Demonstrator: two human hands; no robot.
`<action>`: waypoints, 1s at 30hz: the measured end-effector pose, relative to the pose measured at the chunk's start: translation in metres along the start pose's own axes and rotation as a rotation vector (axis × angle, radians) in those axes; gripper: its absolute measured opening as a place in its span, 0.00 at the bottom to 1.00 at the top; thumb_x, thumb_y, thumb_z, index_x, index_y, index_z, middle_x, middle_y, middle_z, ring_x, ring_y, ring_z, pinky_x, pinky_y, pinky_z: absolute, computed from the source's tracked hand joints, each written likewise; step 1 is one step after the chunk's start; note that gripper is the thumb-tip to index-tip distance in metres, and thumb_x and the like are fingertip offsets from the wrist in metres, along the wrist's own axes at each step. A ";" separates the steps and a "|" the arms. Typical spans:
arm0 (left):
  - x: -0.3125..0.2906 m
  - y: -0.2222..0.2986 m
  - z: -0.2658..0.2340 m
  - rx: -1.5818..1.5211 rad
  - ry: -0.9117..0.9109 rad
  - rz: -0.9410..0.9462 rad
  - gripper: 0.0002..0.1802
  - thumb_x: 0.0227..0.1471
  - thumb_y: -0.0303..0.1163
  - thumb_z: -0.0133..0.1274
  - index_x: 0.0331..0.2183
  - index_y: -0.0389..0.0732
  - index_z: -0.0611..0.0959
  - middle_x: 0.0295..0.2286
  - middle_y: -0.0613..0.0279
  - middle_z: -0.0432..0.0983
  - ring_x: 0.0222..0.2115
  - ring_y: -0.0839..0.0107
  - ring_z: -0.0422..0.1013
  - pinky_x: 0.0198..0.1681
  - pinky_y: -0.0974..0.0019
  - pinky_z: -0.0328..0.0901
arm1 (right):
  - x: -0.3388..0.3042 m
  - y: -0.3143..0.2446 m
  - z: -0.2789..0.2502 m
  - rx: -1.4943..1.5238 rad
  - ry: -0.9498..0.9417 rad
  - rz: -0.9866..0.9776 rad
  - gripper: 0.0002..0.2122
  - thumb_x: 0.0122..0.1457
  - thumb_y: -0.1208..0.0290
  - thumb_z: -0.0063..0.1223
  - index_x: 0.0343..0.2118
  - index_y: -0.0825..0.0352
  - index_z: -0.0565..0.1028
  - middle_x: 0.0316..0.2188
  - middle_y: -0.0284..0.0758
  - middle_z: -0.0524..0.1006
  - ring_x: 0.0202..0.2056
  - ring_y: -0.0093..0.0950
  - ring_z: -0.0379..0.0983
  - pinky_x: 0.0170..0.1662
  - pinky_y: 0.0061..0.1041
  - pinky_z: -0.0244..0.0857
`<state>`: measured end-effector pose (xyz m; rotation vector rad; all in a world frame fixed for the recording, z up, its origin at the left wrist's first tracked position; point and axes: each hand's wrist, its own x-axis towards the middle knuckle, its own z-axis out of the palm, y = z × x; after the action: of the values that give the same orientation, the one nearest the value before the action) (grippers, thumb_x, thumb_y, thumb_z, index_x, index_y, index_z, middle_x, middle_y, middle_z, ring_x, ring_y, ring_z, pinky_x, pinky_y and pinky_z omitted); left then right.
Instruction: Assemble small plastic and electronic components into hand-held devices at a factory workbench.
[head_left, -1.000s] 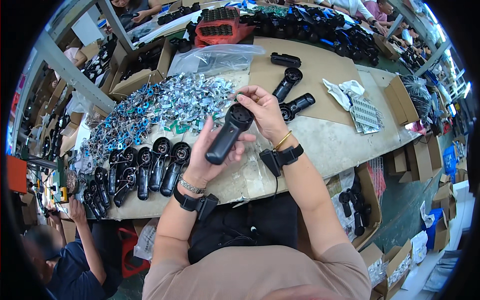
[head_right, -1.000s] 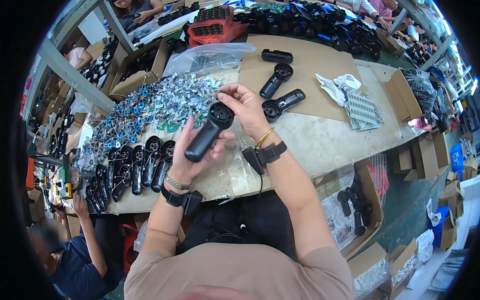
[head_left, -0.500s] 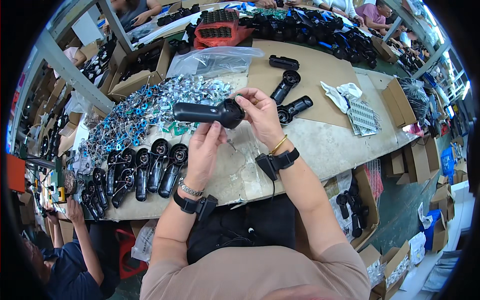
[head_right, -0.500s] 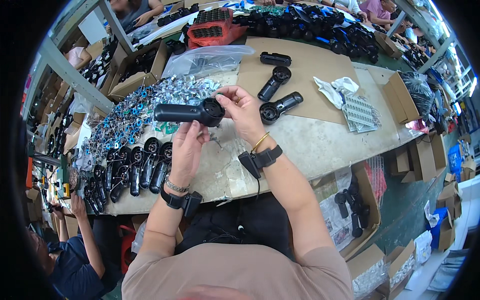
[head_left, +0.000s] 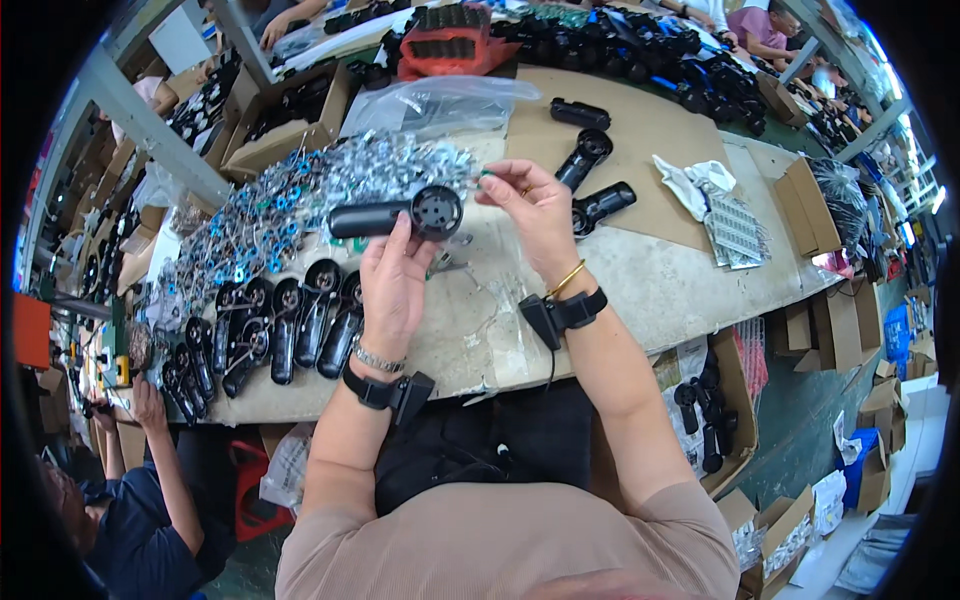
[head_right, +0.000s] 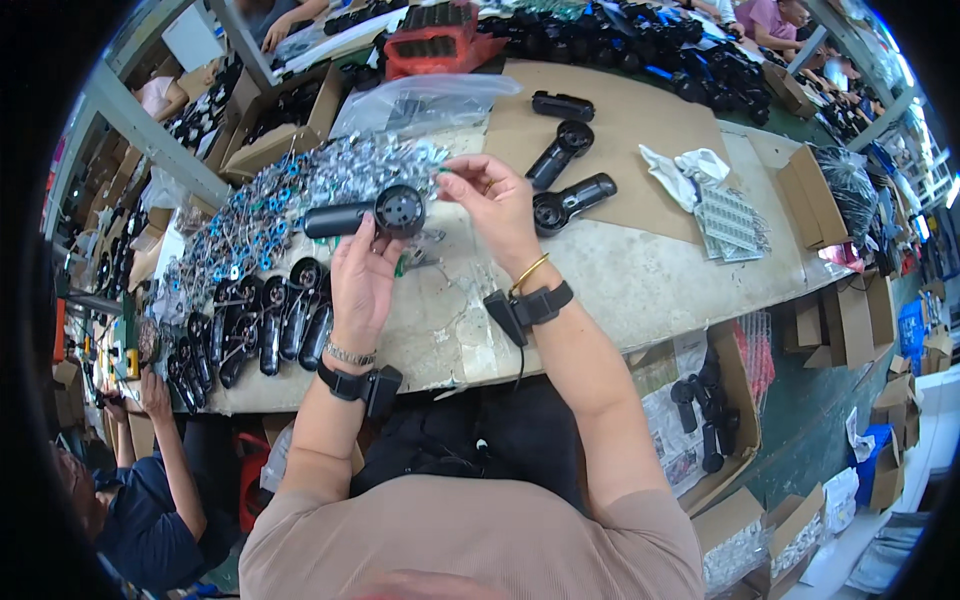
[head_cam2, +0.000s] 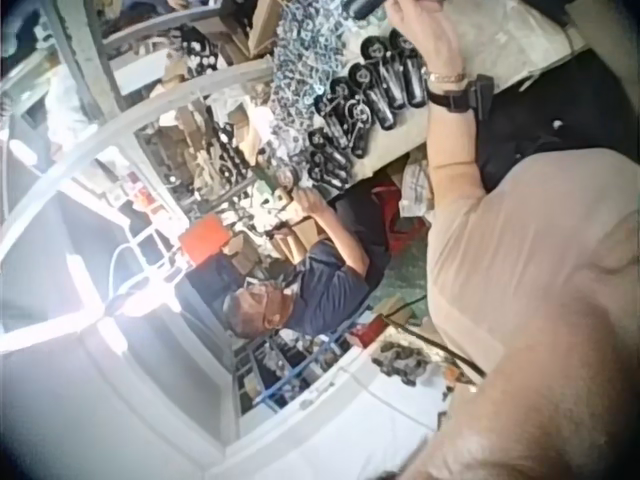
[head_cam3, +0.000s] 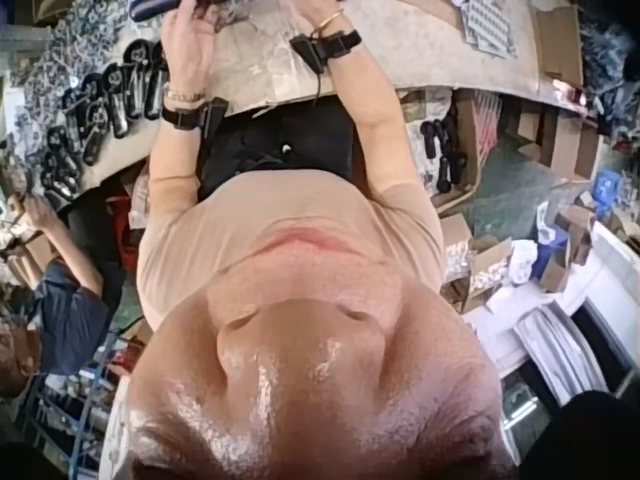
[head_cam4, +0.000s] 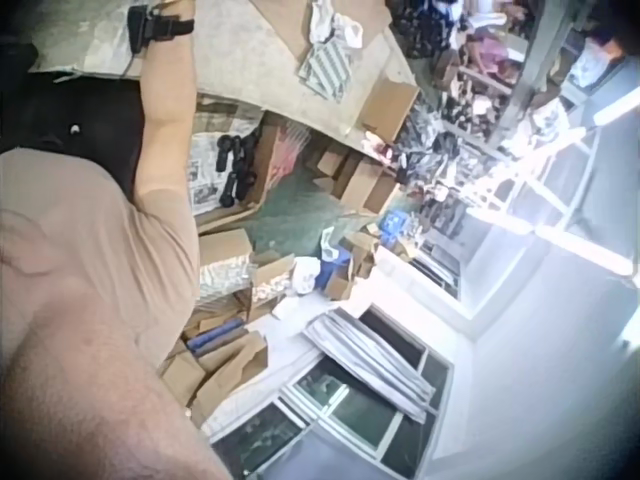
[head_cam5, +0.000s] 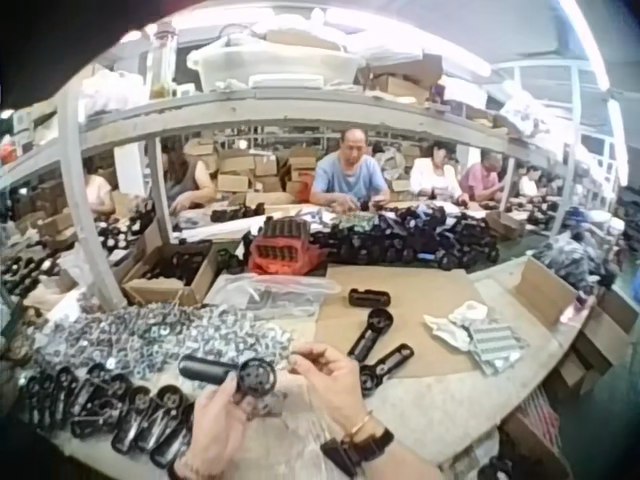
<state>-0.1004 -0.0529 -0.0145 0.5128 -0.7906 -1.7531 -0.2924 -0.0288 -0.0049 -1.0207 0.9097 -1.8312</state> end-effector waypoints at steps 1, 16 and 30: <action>0.001 0.001 0.000 0.004 -0.015 -0.006 0.10 0.66 0.33 0.50 0.42 0.38 0.80 0.40 0.60 0.80 0.42 0.70 0.77 0.47 0.63 0.72 | 0.000 -0.001 -0.001 -0.032 -0.013 -0.015 0.09 0.62 0.77 0.60 0.44 0.72 0.78 0.39 0.36 0.82 0.39 0.24 0.79 0.46 0.25 0.76; 0.000 0.005 0.004 -0.049 -0.009 -0.016 0.08 0.65 0.32 0.51 0.40 0.37 0.80 0.40 0.56 0.81 0.41 0.67 0.78 0.47 0.62 0.72 | -0.005 -0.005 0.004 -0.136 -0.105 -0.117 0.10 0.60 0.80 0.60 0.44 0.73 0.78 0.40 0.38 0.83 0.40 0.23 0.79 0.49 0.23 0.73; -0.001 0.007 -0.001 -0.046 -0.039 -0.004 0.06 0.60 0.27 0.56 0.39 0.36 0.81 0.38 0.57 0.81 0.40 0.68 0.78 0.45 0.63 0.73 | -0.007 -0.007 0.003 -0.255 -0.230 -0.188 0.08 0.58 0.82 0.61 0.42 0.72 0.80 0.40 0.35 0.82 0.41 0.22 0.77 0.49 0.22 0.72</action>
<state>-0.0949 -0.0536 -0.0101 0.4510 -0.7751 -1.7853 -0.2891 -0.0204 0.0004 -1.4873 0.9480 -1.7315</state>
